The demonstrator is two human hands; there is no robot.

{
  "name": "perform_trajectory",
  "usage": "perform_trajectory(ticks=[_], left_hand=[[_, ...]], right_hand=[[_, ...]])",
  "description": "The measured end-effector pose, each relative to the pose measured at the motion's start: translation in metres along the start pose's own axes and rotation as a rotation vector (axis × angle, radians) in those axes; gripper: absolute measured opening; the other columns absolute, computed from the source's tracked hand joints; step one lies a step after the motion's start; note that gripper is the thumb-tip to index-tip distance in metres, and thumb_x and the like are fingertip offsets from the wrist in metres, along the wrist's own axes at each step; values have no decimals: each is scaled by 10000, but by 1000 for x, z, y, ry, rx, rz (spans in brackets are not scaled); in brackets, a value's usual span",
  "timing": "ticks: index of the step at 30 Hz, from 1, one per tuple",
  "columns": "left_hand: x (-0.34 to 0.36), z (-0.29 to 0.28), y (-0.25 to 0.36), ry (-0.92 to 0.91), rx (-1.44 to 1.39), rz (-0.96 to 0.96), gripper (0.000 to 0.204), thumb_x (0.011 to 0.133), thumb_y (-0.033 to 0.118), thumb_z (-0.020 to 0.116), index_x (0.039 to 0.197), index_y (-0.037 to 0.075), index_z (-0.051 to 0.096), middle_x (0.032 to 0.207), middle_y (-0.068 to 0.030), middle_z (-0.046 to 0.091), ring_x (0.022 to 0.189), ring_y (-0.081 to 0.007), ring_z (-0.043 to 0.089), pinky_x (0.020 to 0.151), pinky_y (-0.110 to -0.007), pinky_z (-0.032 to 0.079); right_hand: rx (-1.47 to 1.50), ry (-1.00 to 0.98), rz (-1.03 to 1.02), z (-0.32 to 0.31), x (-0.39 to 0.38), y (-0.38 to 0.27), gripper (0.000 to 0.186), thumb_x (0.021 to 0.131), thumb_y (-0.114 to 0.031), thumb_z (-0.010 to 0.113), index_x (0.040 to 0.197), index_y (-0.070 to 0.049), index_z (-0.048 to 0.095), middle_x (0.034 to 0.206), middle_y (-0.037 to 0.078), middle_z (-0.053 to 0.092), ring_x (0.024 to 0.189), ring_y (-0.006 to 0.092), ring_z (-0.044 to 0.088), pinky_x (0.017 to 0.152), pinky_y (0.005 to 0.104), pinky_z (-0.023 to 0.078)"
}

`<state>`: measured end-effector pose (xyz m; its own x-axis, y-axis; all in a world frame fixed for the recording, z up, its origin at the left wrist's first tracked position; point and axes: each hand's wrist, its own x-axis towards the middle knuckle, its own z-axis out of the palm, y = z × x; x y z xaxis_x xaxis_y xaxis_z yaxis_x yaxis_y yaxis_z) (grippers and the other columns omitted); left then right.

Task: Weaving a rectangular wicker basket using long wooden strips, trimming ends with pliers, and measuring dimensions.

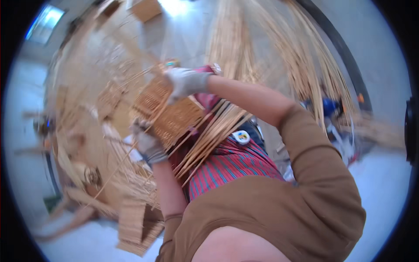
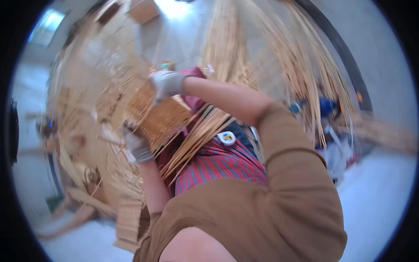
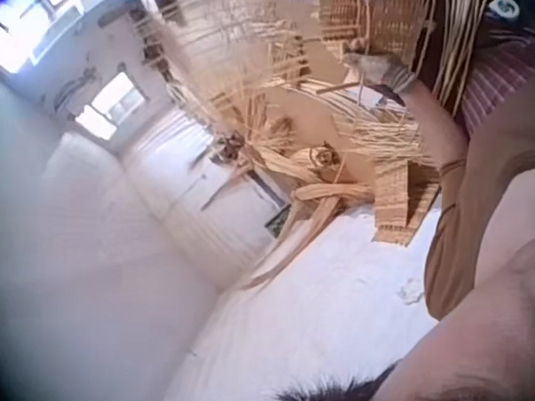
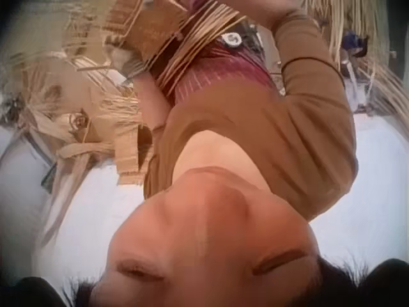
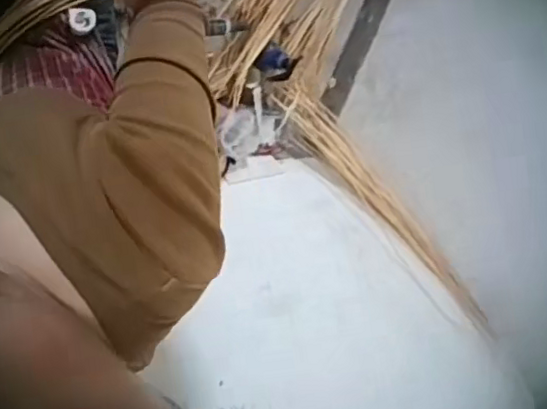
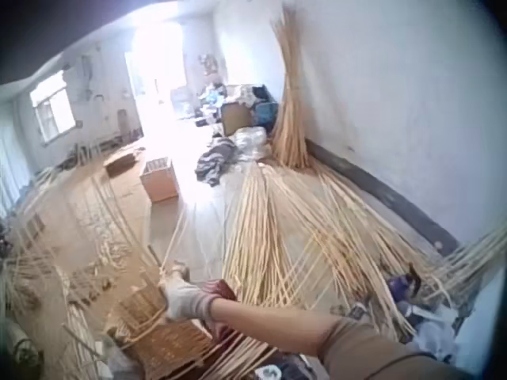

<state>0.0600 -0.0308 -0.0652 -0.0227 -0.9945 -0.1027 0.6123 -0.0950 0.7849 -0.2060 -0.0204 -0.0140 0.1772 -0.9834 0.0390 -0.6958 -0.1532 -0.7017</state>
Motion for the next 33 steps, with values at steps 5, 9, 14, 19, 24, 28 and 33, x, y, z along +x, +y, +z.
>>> perform_trajectory(ticks=[5,9,14,19,24,28,33], left_hand=[[2,56,11,-219,378,28,307,1065,347,535,967,64,604,761,12,546,627,-63,503,526,-183,394],[9,35,14,-145,452,98,326,1061,351,544,936,57,612,727,16,563,609,-58,517,512,-190,366],[26,136,48,-388,886,317,235,1027,250,619,981,21,645,808,-33,647,696,-98,602,603,-249,489],[53,215,2,-672,1078,675,619,905,348,753,1363,5,518,1193,-199,647,1105,-302,631,910,-374,521],[-13,150,28,-482,1086,1047,706,932,273,737,1488,-3,400,1492,-203,461,1409,-357,425,1158,-439,344],[-32,8,39,290,969,1025,498,1009,185,622,1418,-44,452,1275,-169,597,1261,-293,525,1112,-406,379],[-36,-47,21,75,1035,665,610,957,236,703,1417,-54,427,1253,-193,559,1148,-305,563,1042,-404,429]], right_hand=[[8,87,111,-15,-24,19,714,663,-453,887,1139,-6,599,1127,253,618,1051,396,617,932,427,491],[-22,136,115,-19,-10,-3,732,664,-487,878,1148,-14,598,1131,247,635,1098,384,620,951,434,487],[-143,258,220,-9,-12,-21,586,748,-413,851,1098,-17,598,1078,213,650,1028,402,641,880,464,513],[-4,750,260,47,-1,-18,296,864,-282,713,1015,-47,614,967,190,654,881,392,670,785,485,538],[49,815,338,46,-2,4,223,846,-176,671,1054,-105,633,972,177,675,909,405,658,750,485,527],[271,977,85,62,-11,5,101,838,-41,665,876,-21,574,734,152,544,655,306,534,646,393,462],[263,997,33,67,9,17,134,803,-51,671,866,-43,553,786,180,555,752,403,574,681,442,477]])
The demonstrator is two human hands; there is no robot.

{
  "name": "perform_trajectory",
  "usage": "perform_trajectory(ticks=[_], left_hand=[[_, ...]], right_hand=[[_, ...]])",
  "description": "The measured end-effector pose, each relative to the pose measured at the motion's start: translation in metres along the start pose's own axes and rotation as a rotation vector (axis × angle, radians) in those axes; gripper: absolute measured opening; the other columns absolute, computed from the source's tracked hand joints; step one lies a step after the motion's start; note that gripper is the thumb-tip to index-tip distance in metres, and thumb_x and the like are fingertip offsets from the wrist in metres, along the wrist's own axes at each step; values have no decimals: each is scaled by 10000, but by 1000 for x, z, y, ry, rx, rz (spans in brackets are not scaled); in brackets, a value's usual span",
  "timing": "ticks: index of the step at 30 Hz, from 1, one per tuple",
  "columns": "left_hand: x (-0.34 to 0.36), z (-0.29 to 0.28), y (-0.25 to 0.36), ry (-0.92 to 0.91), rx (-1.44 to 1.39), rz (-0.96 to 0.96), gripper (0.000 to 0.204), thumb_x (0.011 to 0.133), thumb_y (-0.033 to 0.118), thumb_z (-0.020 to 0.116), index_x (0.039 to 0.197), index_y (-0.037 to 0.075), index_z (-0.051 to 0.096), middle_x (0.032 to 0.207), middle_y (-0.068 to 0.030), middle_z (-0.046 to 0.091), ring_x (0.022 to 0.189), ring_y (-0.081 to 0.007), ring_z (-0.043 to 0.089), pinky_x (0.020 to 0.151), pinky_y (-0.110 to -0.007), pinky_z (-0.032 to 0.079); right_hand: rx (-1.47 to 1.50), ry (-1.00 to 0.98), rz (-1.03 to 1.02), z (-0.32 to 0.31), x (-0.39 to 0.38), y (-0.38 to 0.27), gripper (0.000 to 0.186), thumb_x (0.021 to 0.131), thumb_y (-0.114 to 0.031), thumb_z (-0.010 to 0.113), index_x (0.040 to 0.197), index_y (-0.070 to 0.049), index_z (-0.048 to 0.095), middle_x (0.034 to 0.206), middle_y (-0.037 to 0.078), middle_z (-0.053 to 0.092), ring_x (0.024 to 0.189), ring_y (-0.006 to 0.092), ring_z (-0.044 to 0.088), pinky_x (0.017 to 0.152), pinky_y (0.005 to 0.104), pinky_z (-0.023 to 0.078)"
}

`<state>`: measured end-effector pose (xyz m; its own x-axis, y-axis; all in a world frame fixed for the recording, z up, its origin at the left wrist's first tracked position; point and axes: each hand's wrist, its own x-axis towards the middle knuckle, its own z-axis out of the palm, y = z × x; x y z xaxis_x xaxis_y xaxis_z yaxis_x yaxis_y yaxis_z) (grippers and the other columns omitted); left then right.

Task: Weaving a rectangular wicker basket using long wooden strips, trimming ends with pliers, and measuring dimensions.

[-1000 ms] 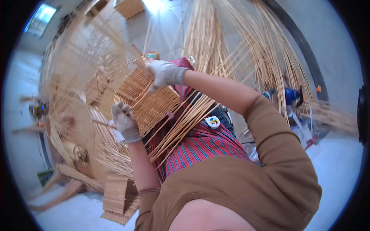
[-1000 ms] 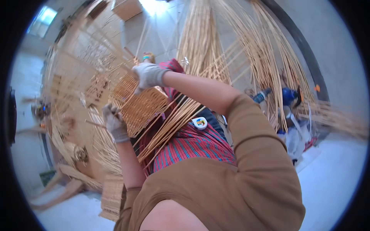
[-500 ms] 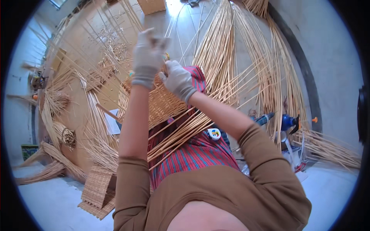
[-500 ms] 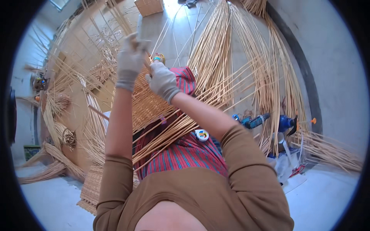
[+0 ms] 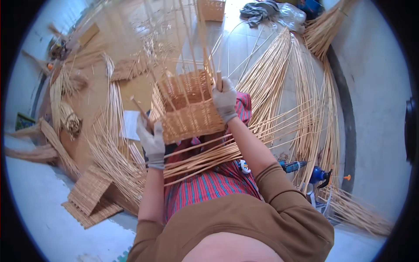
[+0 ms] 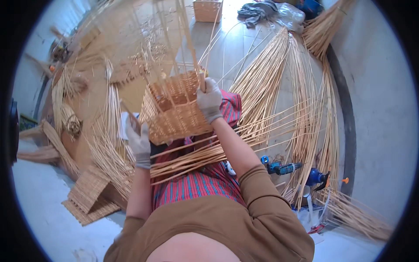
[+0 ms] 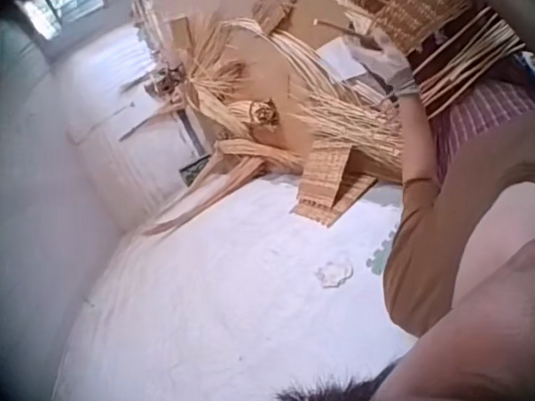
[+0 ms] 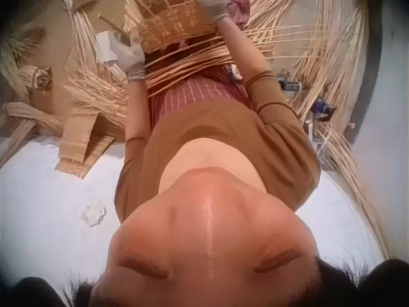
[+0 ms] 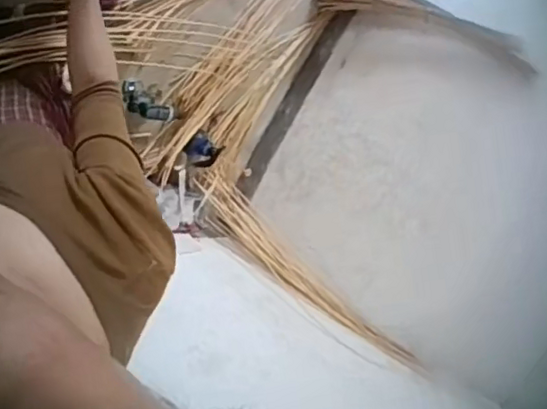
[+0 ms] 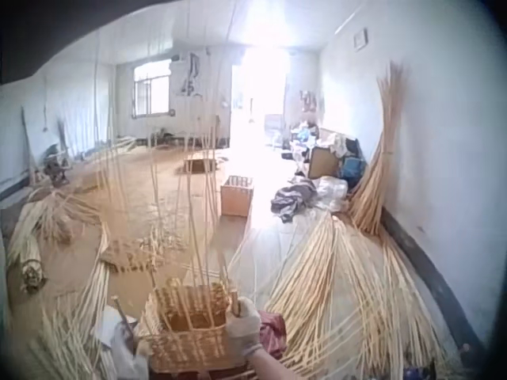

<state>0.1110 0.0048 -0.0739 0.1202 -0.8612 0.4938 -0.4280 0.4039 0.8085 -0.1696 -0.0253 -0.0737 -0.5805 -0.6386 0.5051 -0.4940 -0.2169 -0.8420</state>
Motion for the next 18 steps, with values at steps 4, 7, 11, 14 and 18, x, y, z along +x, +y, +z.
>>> perform_trajectory(ticks=[4,7,11,14,18], left_hand=[[-1,-12,77,-437,165,109,410,806,324,819,1098,76,673,1045,-131,677,1072,-346,624,964,-423,464],[-33,-27,26,-913,573,369,330,827,470,714,995,185,723,892,-87,708,847,-305,679,797,-421,499],[-35,-10,21,-757,589,206,210,891,379,656,853,181,715,789,-65,680,778,-288,659,762,-428,480],[-20,12,54,-588,302,405,192,911,362,647,900,177,698,777,-51,658,777,-283,648,748,-416,460],[4,17,58,-407,172,403,147,861,229,730,979,153,687,861,-65,682,848,-290,670,738,-410,485]], right_hand=[[35,-175,254,-13,14,-8,335,877,-289,772,1023,-55,581,725,61,548,660,176,548,624,364,466],[56,-199,234,-44,-6,-20,390,928,-278,744,1188,-50,564,773,-7,576,666,100,522,618,294,466],[269,-886,497,-86,-85,-49,176,1021,-192,620,1124,-55,659,877,-16,644,753,65,590,655,220,484],[632,-645,768,-72,-113,-85,318,1053,-258,563,1280,-36,588,958,29,667,826,129,642,726,251,538],[704,-363,367,-80,-50,-72,138,978,-95,666,1096,-68,601,999,86,705,863,164,682,794,311,589]])
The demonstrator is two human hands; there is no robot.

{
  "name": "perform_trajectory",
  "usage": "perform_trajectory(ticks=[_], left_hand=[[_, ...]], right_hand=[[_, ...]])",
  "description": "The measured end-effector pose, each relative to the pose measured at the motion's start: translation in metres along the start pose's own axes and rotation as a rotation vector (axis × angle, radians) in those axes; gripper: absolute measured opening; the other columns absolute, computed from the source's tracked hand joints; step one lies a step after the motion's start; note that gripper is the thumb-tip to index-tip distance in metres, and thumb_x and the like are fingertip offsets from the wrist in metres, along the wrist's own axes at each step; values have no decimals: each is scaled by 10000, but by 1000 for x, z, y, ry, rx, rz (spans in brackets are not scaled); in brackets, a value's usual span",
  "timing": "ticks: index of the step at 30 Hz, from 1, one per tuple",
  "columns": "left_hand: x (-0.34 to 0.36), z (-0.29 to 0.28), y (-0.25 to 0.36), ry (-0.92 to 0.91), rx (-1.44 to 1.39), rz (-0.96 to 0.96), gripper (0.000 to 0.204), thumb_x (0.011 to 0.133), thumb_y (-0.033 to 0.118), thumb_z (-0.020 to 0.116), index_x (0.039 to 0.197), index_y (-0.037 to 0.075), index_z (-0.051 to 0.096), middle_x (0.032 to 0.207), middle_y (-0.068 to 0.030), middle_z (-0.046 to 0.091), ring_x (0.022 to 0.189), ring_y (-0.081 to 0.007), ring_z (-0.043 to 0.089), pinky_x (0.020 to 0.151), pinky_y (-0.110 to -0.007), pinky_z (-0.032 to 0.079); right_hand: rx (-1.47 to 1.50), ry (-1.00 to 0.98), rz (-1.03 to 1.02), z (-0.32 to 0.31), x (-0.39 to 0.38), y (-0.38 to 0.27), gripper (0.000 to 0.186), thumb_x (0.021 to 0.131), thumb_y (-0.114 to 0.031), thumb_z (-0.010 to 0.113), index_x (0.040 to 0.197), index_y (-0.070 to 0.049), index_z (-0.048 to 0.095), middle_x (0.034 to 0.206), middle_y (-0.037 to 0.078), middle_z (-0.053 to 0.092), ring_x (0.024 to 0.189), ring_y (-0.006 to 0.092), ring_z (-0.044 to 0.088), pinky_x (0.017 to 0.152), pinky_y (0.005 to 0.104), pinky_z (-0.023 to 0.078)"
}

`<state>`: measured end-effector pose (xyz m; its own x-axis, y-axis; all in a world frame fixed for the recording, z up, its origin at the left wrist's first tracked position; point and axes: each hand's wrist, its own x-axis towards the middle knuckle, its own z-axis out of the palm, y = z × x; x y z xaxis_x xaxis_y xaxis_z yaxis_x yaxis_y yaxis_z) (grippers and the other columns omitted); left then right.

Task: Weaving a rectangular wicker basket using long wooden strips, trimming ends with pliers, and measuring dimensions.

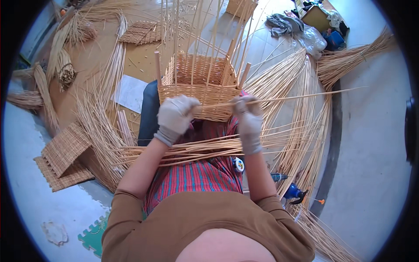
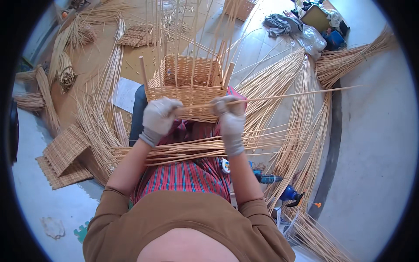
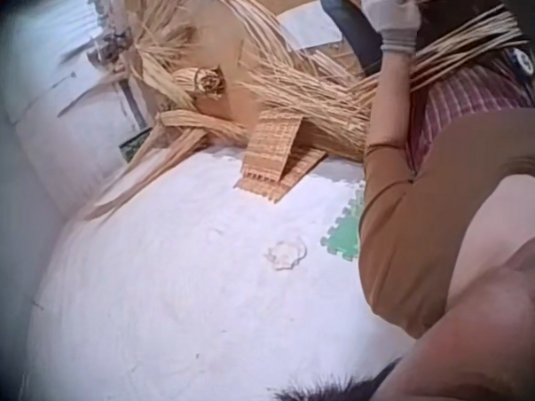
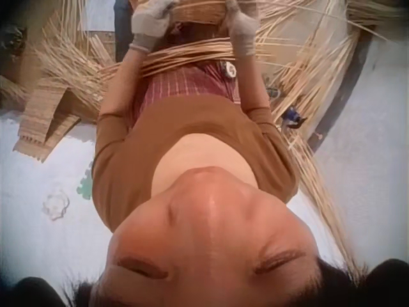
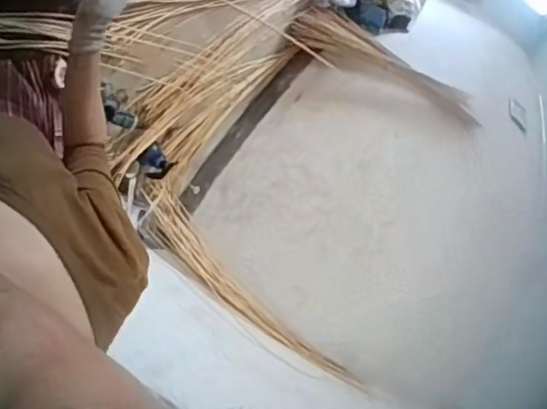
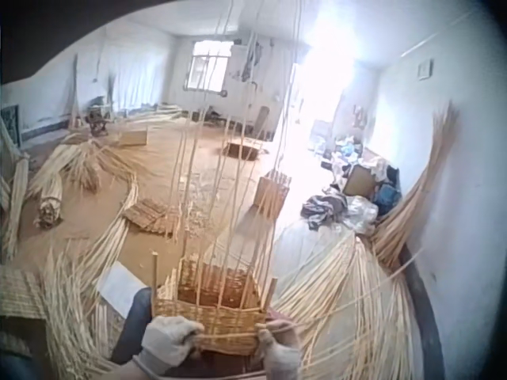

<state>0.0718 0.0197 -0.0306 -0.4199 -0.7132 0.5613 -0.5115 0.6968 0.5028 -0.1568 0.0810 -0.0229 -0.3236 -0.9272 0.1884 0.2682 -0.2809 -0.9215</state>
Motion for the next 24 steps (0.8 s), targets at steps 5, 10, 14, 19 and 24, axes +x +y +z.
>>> perform_trajectory(ticks=[5,10,14,19,24], left_hand=[[19,12,-24,67,-170,-397,679,876,99,712,1498,186,452,1316,-107,657,1030,-330,691,866,-403,551],[7,39,-26,-46,38,-484,769,890,116,690,1565,230,339,1345,-40,642,951,-350,688,811,-434,549],[13,41,-35,57,-192,-423,673,922,94,655,1536,178,392,1277,-82,676,963,-334,697,812,-427,550],[54,39,-4,278,-87,-306,330,1002,224,602,1293,69,590,1074,-163,711,996,-317,695,831,-392,548],[77,61,-18,-333,-670,-768,264,975,295,684,979,36,634,749,-54,659,537,-151,659,501,-345,495]], right_hand=[[140,262,-91,-48,35,-16,129,989,-26,617,1098,-82,577,1074,114,688,1005,228,689,889,353,604],[178,386,-95,-66,32,1,99,1007,-52,594,1087,-98,560,1060,94,681,1003,216,681,851,327,613],[207,348,47,-60,38,12,72,1010,-77,604,1068,-84,561,1033,82,685,957,191,685,794,271,603],[195,232,196,-82,63,16,63,1005,-84,611,1064,-85,588,1037,104,703,937,184,702,712,247,615],[22,234,77,-69,76,6,133,948,-54,693,997,-80,572,949,85,705,859,178,701,729,276,591]])
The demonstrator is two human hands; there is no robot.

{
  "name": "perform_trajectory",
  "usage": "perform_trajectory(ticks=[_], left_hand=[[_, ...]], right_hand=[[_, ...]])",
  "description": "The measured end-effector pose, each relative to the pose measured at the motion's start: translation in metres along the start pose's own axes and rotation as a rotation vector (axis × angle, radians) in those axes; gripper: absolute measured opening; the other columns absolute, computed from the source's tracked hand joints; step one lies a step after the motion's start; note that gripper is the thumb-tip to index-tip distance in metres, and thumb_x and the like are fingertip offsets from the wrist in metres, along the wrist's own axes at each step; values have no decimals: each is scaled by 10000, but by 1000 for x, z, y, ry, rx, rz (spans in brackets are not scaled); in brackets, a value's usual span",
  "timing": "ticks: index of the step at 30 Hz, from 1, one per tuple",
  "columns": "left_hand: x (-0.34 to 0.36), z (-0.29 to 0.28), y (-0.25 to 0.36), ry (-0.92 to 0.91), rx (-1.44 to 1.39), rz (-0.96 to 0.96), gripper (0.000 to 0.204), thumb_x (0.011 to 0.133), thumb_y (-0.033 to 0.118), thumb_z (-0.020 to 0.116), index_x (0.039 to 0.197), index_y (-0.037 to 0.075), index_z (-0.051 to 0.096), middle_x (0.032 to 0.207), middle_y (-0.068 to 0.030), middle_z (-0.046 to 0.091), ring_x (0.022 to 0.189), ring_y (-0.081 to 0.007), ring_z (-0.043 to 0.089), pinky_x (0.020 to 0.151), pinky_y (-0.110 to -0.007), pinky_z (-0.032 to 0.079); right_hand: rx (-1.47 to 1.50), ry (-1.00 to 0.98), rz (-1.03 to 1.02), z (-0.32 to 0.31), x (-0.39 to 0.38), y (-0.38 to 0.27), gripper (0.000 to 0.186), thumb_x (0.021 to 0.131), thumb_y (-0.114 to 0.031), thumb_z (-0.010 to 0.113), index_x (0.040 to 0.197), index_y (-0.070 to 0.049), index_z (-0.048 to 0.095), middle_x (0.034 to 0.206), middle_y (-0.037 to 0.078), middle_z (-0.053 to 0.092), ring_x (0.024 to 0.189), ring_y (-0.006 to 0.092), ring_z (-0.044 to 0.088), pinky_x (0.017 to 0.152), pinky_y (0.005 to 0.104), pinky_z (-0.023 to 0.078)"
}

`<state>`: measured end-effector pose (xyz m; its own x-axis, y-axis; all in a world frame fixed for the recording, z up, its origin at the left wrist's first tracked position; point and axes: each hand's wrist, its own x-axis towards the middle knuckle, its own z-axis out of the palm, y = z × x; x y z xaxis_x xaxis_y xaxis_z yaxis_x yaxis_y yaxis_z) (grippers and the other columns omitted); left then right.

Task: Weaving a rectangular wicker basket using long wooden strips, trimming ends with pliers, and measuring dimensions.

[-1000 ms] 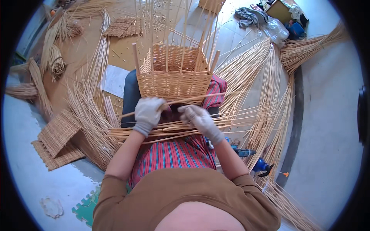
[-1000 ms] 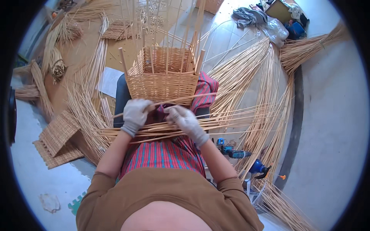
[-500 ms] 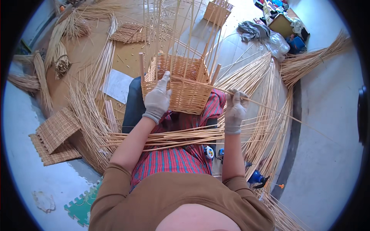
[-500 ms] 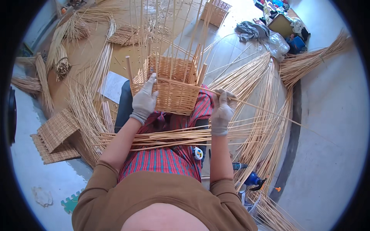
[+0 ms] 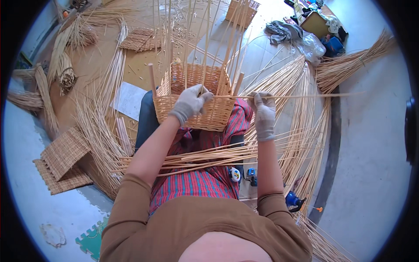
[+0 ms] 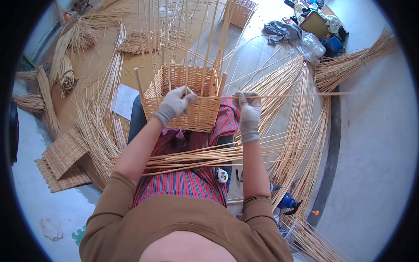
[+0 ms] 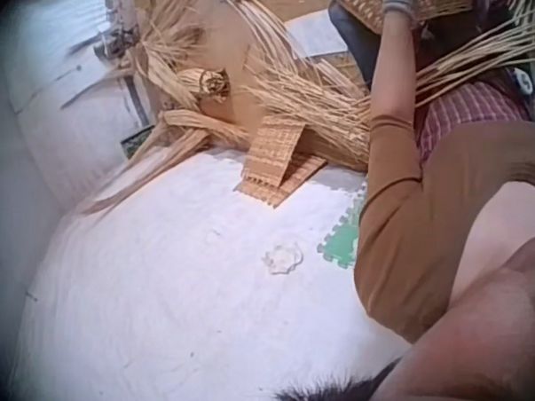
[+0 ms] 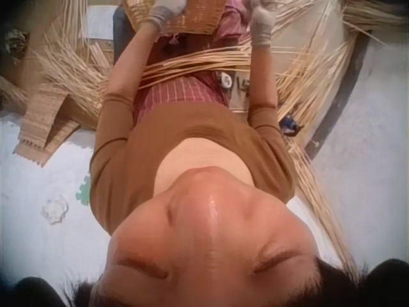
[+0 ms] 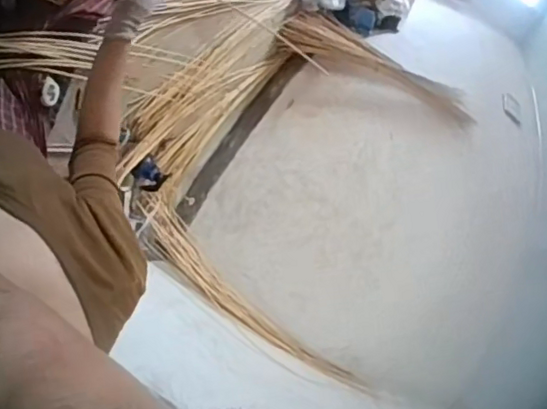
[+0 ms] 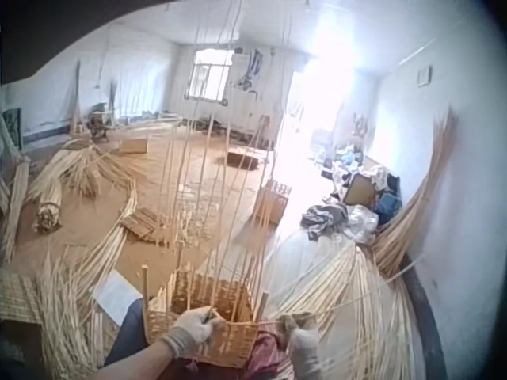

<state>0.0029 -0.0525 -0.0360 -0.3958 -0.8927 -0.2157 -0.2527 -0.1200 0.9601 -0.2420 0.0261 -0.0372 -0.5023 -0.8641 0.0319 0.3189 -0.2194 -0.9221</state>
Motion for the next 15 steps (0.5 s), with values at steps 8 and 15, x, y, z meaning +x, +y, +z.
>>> perform_trajectory(ticks=[8,15], left_hand=[[5,25,-25,323,243,176,492,1001,515,548,857,59,663,719,-190,631,713,-402,626,621,-470,473],[6,20,-19,280,191,156,389,883,424,753,786,56,674,698,-152,650,612,-307,606,616,-396,487]], right_hand=[[-934,-188,-1032,143,77,-18,567,888,31,565,1446,-49,505,1289,100,634,1059,171,615,977,301,484],[-195,218,-389,37,-26,15,215,1066,-202,498,1226,-63,534,779,-24,490,630,74,497,632,259,547]])
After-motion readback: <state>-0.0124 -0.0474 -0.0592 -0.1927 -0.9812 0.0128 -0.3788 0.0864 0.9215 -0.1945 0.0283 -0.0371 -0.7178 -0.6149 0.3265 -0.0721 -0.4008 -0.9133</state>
